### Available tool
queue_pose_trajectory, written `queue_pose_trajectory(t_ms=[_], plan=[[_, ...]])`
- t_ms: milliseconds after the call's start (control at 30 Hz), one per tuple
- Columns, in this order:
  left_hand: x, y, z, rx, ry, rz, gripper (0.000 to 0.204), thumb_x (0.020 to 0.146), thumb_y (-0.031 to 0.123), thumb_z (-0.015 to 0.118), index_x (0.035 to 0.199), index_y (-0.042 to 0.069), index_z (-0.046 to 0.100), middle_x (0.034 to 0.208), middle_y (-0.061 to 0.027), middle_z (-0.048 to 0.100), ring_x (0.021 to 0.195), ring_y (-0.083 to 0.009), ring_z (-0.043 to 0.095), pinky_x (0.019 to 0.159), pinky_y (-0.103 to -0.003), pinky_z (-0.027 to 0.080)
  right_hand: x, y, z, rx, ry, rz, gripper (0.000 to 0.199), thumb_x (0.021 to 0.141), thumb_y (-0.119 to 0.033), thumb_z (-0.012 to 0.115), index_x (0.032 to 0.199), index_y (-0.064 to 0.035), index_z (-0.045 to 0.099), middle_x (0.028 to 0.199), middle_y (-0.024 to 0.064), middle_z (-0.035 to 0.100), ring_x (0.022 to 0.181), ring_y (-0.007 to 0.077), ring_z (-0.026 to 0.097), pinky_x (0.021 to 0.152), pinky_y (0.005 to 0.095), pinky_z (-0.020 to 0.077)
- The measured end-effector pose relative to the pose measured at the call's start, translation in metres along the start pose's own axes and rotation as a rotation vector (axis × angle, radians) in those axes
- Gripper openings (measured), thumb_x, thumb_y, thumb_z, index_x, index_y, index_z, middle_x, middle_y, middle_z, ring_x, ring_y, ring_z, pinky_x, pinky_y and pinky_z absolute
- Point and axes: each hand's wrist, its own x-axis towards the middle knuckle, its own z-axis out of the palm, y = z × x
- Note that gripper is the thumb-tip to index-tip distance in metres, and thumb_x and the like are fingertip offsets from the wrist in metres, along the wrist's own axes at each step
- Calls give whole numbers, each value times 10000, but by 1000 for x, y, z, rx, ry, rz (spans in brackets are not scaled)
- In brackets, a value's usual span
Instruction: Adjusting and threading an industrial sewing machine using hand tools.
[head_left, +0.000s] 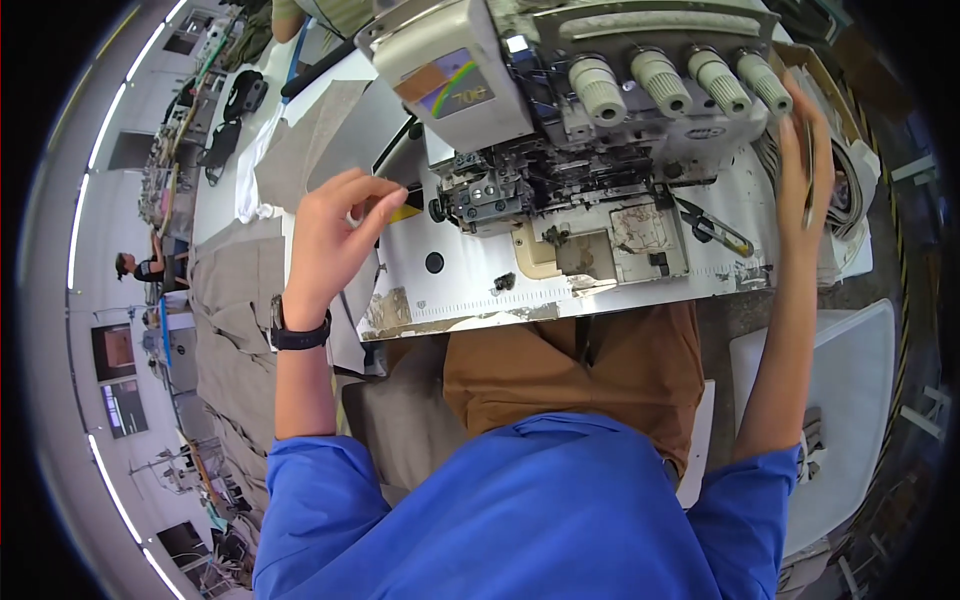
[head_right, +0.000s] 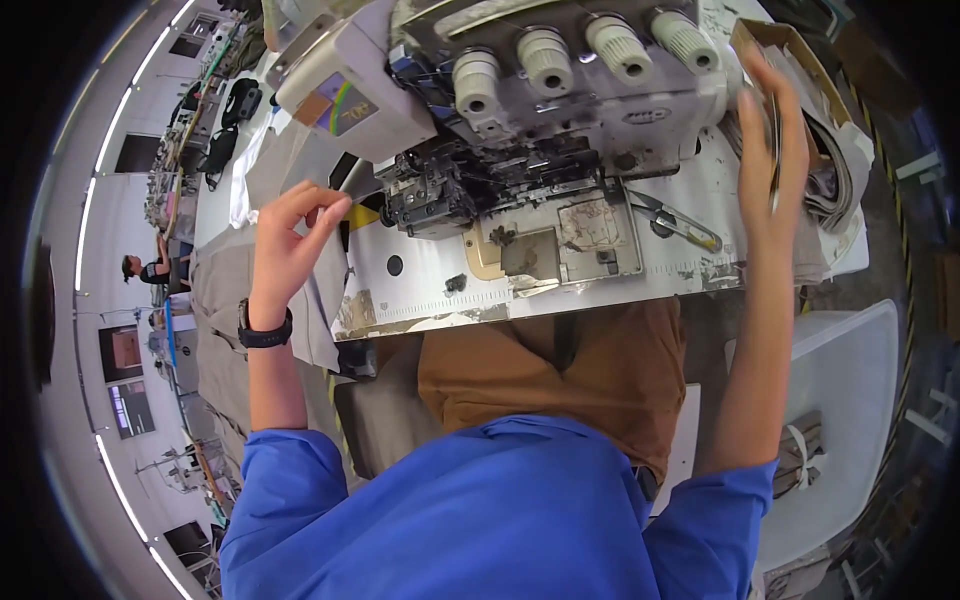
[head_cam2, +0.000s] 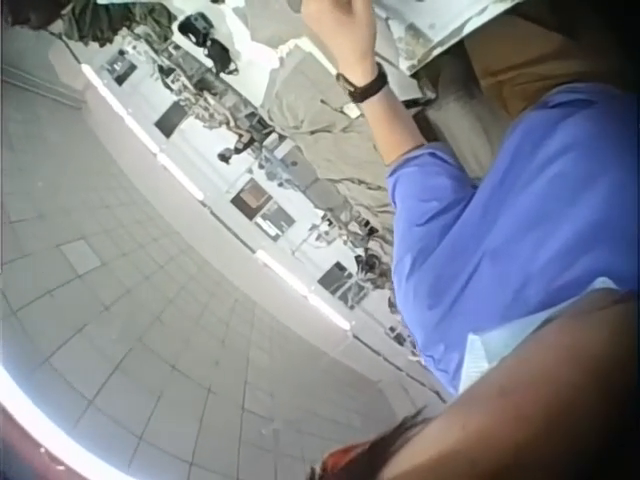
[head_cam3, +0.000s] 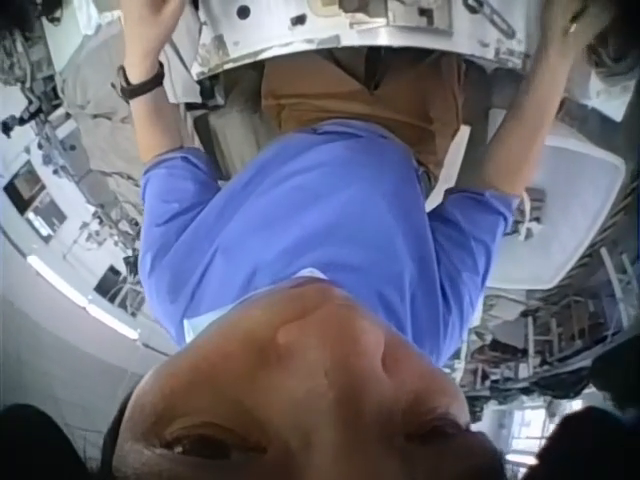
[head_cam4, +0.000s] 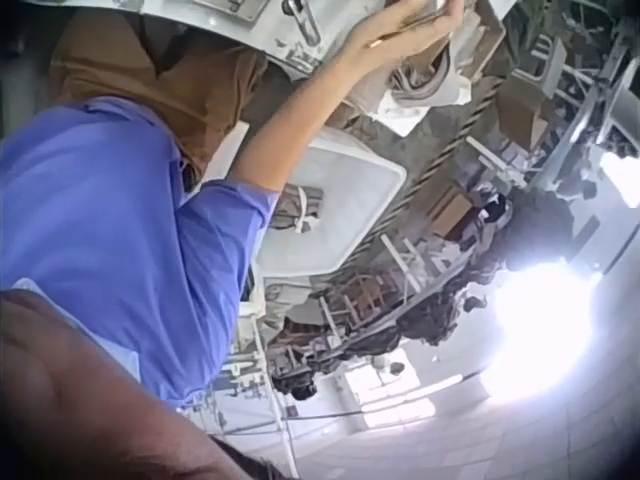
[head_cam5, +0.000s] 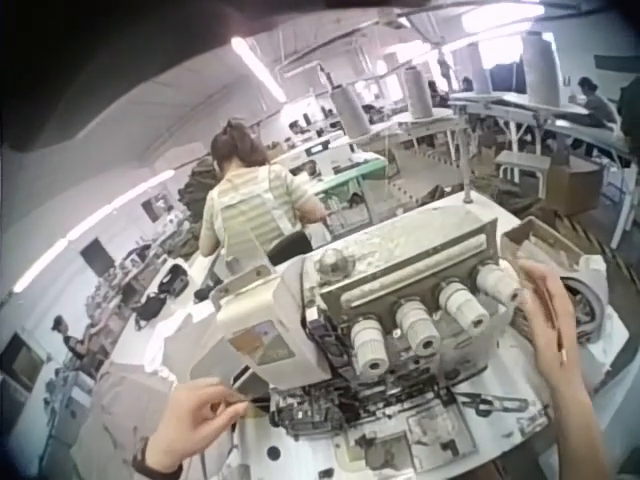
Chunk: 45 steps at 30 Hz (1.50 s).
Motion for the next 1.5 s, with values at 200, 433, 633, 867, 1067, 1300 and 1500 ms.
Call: queue_pose_trajectory(t_ms=[200, 433, 633, 867, 1067, 1300, 1500], plan=[[-7, -2, 6, -622, 47, -170, 212, 901, 156, 625, 741, 19, 605, 896, -53, 617, 827, -162, 558, 842, -301, 411, -11, 22, 10, 81, 46, -88, 331, 991, -170, 474, 1278, -42, 577, 1330, 87, 559, 1215, 189, 515, 1056, 321, 359], [-5, 2, 37, -1345, 50, -103, 226, 976, 180, 495, 776, 87, 446, 863, -75, 534, 879, -156, 519, 801, -288, 403, -88, -56, 1, 759, 50, 325, 286, 1009, -193, 408, 1169, 24, 504, 1035, 178, 591, 940, 201, 573, 949, 361, 437], [-8, 11, 53, -354, 199, 86, 199, 881, -33, 544, 1043, -19, 659, 861, -60, 542, 789, -155, 534, 724, -266, 422, -115, -83, 71, 1227, -231, 977, 167, 994, -132, 466, 1076, 0, 527, 1002, 194, 630, 915, 228, 618, 871, 346, 495], [-9, 0, 58, -153, 186, 293, 444, 759, -102, 558, 1173, 24, 658, 879, -92, 537, 761, -210, 537, 663, -311, 447, -109, -89, 94, 1296, -212, 1141, 215, 986, -176, 509, 1093, 5, 553, 1018, 178, 624, 934, 230, 606, 886, 345, 492], [-1, -13, 60, -131, 192, 410, 514, 680, -58, 569, 1175, 49, 657, 890, -85, 541, 773, -244, 516, 677, -350, 441, -118, -85, 89, 1403, -215, 1133, 195, 977, -181, 524, 1066, -12, 565, 984, 118, 603, 893, 197, 565, 854, 336, 481], [1, -19, 58, -144, 178, 450, 463, 683, 12, 617, 1143, 58, 642, 873, -68, 488, 785, -242, 488, 707, -354, 416, -111, -78, 91, 1422, -220, 1235, 187, 966, -174, 540, 1054, -14, 583, 950, 113, 640, 882, 195, 599, 814, 332, 491], [4, -23, 60, -163, 182, 485, 475, 678, 20, 630, 1148, 88, 651, 837, -57, 465, 755, -234, 469, 687, -344, 402, -97, -66, 106, 1415, -272, 1280, 141, 964, -139, 541, 1046, -34, 587, 924, 87, 656, 825, 150, 603, 697, 290, 481]])
